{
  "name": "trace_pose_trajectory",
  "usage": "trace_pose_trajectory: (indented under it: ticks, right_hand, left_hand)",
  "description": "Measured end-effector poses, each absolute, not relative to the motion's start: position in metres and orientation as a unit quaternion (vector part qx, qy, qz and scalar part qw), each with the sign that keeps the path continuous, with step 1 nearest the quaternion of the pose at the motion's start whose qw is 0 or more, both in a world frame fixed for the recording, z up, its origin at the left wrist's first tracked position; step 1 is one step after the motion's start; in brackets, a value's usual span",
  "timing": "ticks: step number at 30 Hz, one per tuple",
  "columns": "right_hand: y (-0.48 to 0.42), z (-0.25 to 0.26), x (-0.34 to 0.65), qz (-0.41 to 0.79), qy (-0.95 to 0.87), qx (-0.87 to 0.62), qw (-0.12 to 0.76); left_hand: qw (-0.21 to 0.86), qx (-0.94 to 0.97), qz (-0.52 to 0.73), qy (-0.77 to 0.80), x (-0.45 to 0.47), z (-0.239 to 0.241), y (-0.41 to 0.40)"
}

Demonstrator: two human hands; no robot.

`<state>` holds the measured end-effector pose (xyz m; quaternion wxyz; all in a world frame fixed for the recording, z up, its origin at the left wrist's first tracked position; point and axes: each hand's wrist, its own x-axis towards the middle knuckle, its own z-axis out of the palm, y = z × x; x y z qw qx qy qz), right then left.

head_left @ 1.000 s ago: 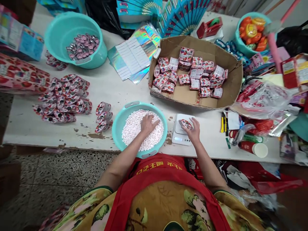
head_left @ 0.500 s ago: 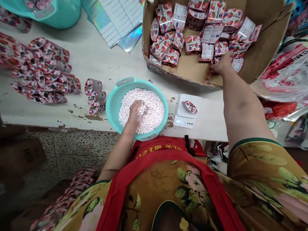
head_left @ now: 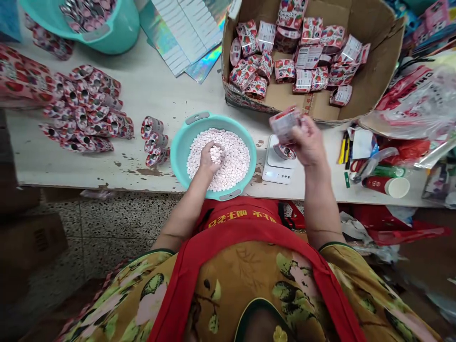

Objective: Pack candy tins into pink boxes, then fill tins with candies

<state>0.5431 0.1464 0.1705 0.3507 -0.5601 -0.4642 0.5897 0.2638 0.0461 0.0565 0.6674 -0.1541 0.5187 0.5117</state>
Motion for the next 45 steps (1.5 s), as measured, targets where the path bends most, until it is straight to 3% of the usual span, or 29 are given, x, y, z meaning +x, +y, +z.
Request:
trace_pose_trajectory:
  ticks: [3,8,14,26,45]
  right_hand:
    - [0.113,0.14,0.496,0.555,-0.577,-0.527,0.284]
    - [0.073,0.105,0.44,0.517,-0.679,-0.495,0.165]
    - [0.063,0.108,0.402,0.473,-0.713,-0.508,0.098]
    - [0.068,0.122,0.391,0.441,-0.717,-0.537,0.056]
    - [0.058,0.124,0.39,0.404,-0.72,-0.561,0.06]
  left_hand:
    - [0.679,-0.129,0.512,0.511,0.262,0.08,0.048]
    - [0.611,-0.015,0.63,0.48,0.273,0.128,0.053]
    - [0.509,0.05,0.693,0.508,0.286,0.13,0.056]
    - [0.464,0.061,0.687,0.556,0.282,0.119,0.062]
    - [0.477,0.086,0.662,0.572,0.282,0.118,0.064]
